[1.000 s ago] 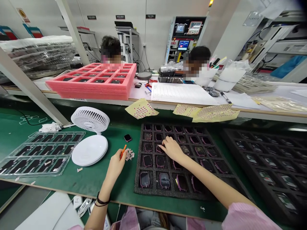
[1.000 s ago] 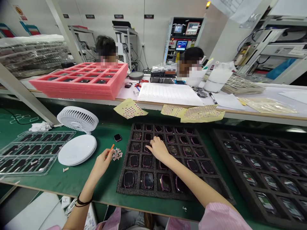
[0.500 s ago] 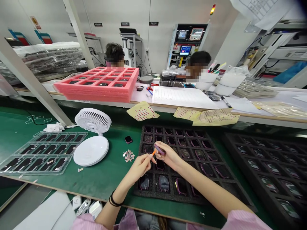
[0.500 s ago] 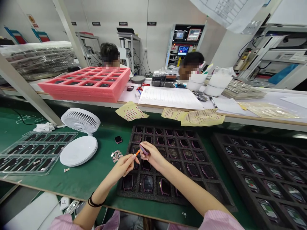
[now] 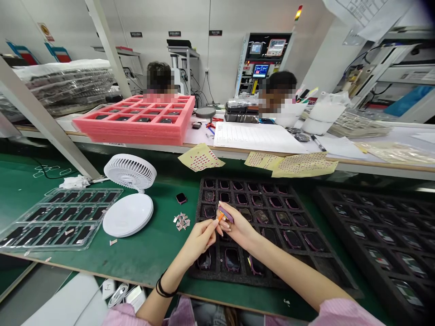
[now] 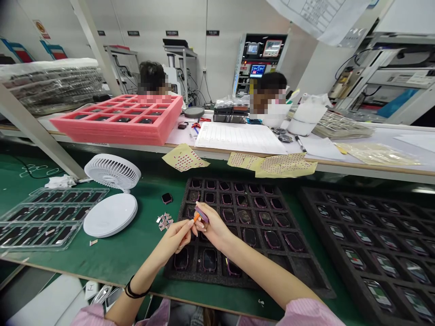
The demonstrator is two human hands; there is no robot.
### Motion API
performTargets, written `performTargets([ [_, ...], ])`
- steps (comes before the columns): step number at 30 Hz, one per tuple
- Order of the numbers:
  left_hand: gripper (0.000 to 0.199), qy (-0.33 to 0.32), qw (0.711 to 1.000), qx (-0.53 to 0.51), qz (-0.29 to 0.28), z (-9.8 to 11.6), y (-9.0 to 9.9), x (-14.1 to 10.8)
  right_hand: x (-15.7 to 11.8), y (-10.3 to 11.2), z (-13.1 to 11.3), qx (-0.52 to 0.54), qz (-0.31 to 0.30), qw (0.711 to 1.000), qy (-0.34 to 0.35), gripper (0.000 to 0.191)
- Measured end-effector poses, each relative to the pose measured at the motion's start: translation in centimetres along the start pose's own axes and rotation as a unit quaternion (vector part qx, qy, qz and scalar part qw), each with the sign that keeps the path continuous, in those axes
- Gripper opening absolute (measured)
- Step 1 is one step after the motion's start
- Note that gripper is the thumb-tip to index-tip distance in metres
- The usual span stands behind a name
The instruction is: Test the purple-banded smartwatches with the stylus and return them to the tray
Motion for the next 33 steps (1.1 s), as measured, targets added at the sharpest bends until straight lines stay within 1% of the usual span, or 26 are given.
performTargets([
  [3, 0.049, 0.005, 1.000, 0.009, -0.002, -0.1, 0.3, 0.1, -0.2, 0.0, 0.0, -0.030, 0.028, 0.998, 0.039, 0.034],
  [5, 0.051, 0.012, 1.000, 0.011, -0.011, -0.3, 0.4, 0.2, -0.2, 0.0, 0.1, -0.040, 0.033, 0.997, 0.051, 0.034],
  [7, 0.054, 0.013, 1.000, 0.007, -0.013, -0.7, 0.5, 0.4, -0.2, -0.2, 0.3, -0.018, 0.015, 0.999, 0.036, 0.037],
  [9, 0.055, 0.009, 1.000, -0.005, -0.003, -1.1, 0.4, 0.6, 0.0, -0.4, 0.5, 0.021, -0.009, 1.000, 0.014, 0.039],
  [11, 0.054, 0.005, 1.000, -0.019, 0.012, -1.4, 0.2, 0.7, 0.2, -0.4, 0.6, 0.046, -0.015, 0.999, 0.021, 0.037],
  [14, 0.049, -0.003, 0.999, -0.026, 0.037, -1.6, 0.0, 0.7, 0.6, -0.3, 0.6, 0.055, -0.003, 0.997, 0.055, 0.038],
  [17, 0.044, 0.001, 0.998, -0.022, 0.055, -1.6, 0.0, 0.8, 0.8, 0.0, 0.6, 0.053, 0.005, 0.997, 0.054, 0.040],
  [21, 0.045, 0.008, 0.998, -0.027, 0.058, -2.4, 0.1, 1.3, 1.1, 0.5, 0.6, 0.056, 0.007, 0.997, 0.046, 0.040],
  [25, 0.048, 0.011, 0.998, -0.041, 0.041, -3.1, 0.3, 2.0, 1.2, 0.8, 0.5, 0.066, 0.019, 0.997, 0.031, 0.040],
  [27, 0.048, 0.018, 0.998, -0.043, 0.044, -3.0, 0.6, 2.1, 1.2, 0.8, 0.4, 0.069, 0.025, 0.997, 0.034, 0.038],
  [30, 0.048, 0.013, 0.995, -0.045, 0.083, -2.4, 1.0, 2.2, 1.1, 0.6, 0.4, 0.059, 0.035, 0.996, 0.055, 0.031],
  [33, 0.047, 0.003, 0.995, -0.030, 0.098, -1.9, 0.9, 2.2, 0.7, 0.3, 1.0, 0.010, 0.048, 0.997, 0.067, 0.022],
])
Point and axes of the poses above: each hand's wrist, its own x-axis towards the middle knuckle, its own y-axis out of the back of the hand, z = x × y, the point moved 1 cm from there along x, towards the middle knuckle, and after that the axes turned 4 degrees about x, right-handed, at the moved point
